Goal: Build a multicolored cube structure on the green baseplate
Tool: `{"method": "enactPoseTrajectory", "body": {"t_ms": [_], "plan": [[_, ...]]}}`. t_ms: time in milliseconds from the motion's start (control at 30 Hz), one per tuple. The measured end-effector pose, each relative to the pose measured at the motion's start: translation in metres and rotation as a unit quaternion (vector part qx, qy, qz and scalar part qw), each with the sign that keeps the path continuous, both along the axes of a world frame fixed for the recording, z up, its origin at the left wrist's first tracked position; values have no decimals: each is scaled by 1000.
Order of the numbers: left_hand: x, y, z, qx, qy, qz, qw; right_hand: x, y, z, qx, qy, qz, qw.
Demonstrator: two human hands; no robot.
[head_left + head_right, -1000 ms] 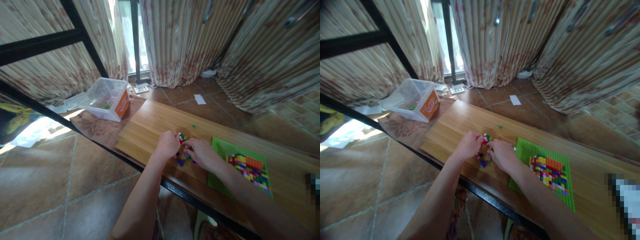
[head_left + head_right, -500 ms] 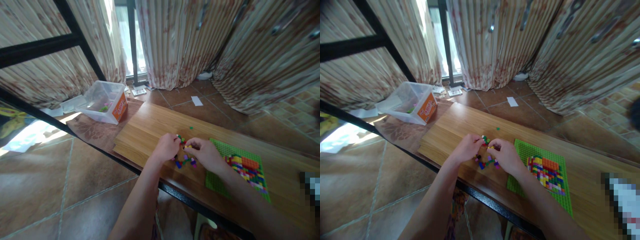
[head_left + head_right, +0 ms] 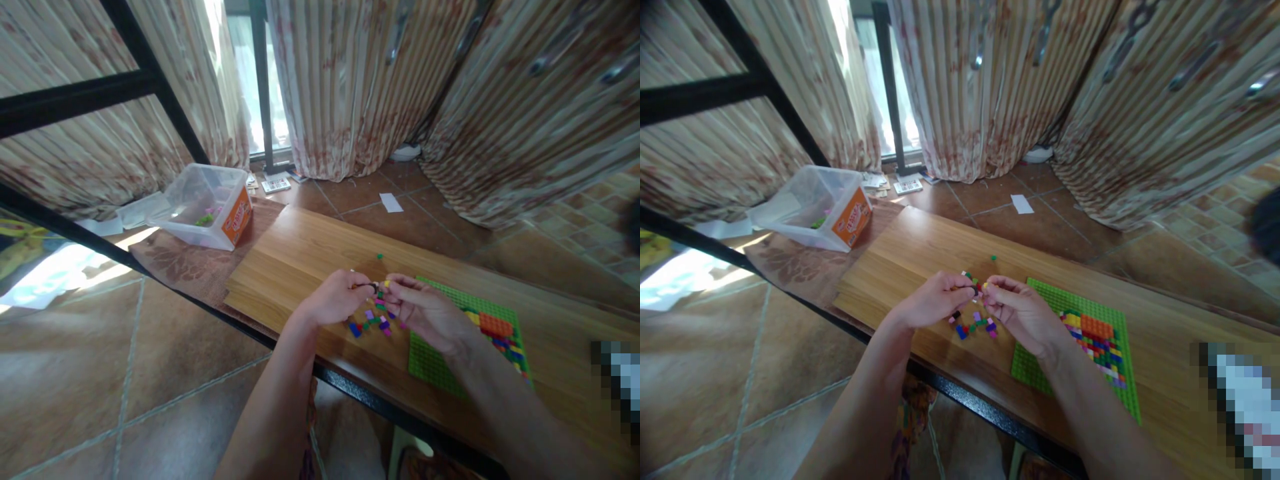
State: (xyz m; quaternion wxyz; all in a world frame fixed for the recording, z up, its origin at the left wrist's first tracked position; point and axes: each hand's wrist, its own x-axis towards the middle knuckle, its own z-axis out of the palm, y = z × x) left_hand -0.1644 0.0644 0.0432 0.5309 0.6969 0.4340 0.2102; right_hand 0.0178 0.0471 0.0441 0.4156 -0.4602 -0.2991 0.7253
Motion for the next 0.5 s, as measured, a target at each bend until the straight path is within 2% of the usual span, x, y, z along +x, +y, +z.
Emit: {"method": "enactPoseTrajectory", "body": {"t_ms": [133, 200, 400, 500], "plan": [[4, 0, 0, 32, 147, 48, 987, 5, -1, -5, -35, 38, -41, 998], [7, 0, 1, 45, 184, 56, 980, 5, -2, -7, -48, 51, -45, 997], [5, 0, 2, 59, 205, 61, 975, 1, -5, -3, -36, 36, -14, 999], [-1, 2, 1, 54, 183, 82, 978, -4, -6, -2, -1, -46, 22, 999]]}}
